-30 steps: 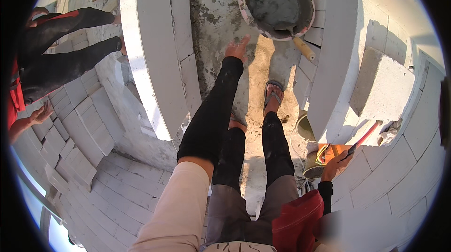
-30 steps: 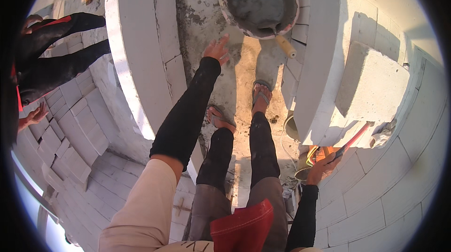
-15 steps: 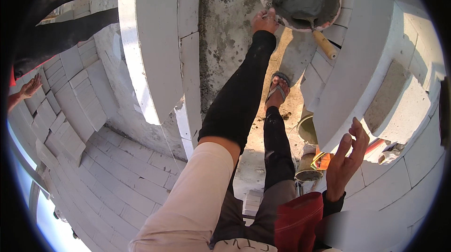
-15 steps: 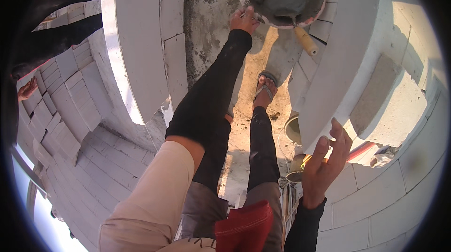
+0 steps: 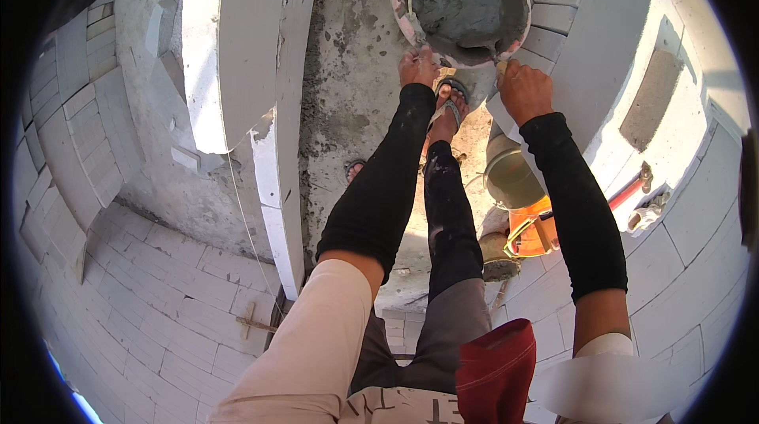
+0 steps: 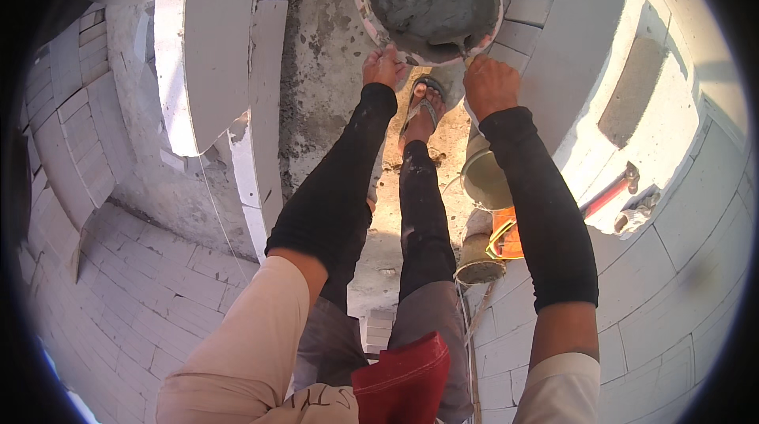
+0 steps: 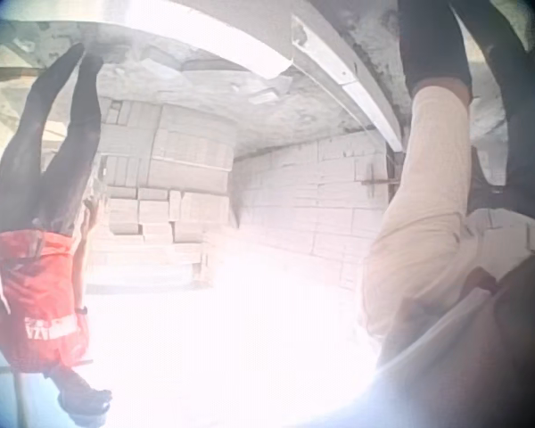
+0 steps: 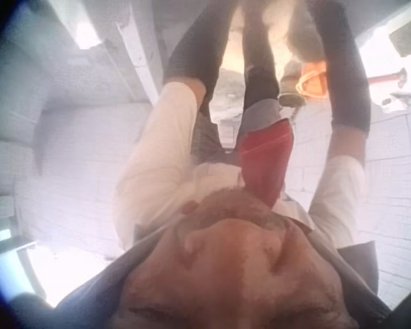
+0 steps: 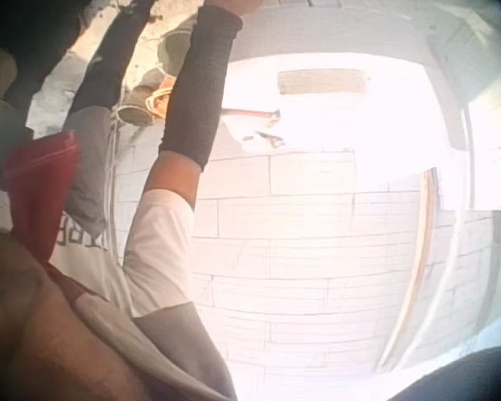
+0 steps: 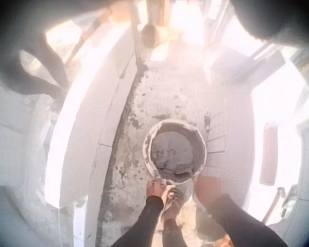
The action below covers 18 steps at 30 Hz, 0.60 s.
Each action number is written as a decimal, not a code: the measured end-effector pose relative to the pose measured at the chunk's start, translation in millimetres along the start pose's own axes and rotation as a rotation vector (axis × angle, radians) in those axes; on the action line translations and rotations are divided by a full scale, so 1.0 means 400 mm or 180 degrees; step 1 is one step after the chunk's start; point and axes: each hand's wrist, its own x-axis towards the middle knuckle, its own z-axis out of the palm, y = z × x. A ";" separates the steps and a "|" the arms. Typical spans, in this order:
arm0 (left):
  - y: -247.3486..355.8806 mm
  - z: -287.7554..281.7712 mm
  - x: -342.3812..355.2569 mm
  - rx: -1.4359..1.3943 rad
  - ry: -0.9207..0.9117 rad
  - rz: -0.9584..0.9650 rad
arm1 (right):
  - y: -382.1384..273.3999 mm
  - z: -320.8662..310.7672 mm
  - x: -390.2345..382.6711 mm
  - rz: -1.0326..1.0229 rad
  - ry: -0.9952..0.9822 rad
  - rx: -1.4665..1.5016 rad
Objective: The person applies cement to the floor and white rectangular tiles using a trowel, then places and taps the tiles into position with a hammer. Another person assists by handing over tiles and holding a guide string. The process repeats along a curved section of the floor.
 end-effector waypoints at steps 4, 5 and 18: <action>-0.050 -0.184 -0.093 0.0176 0.0168 -0.0305 | -0.146 -0.103 -0.148 -0.0162 -0.0366 0.0011; -0.058 -0.227 -0.118 0.0222 0.0163 -0.0412 | -0.173 -0.153 -0.183 -0.0207 -0.0448 -0.0005; -0.090 -0.465 -0.233 0.1219 0.0173 -0.0455 | -0.243 0.051 -0.198 -0.1062 -0.0027 -0.0274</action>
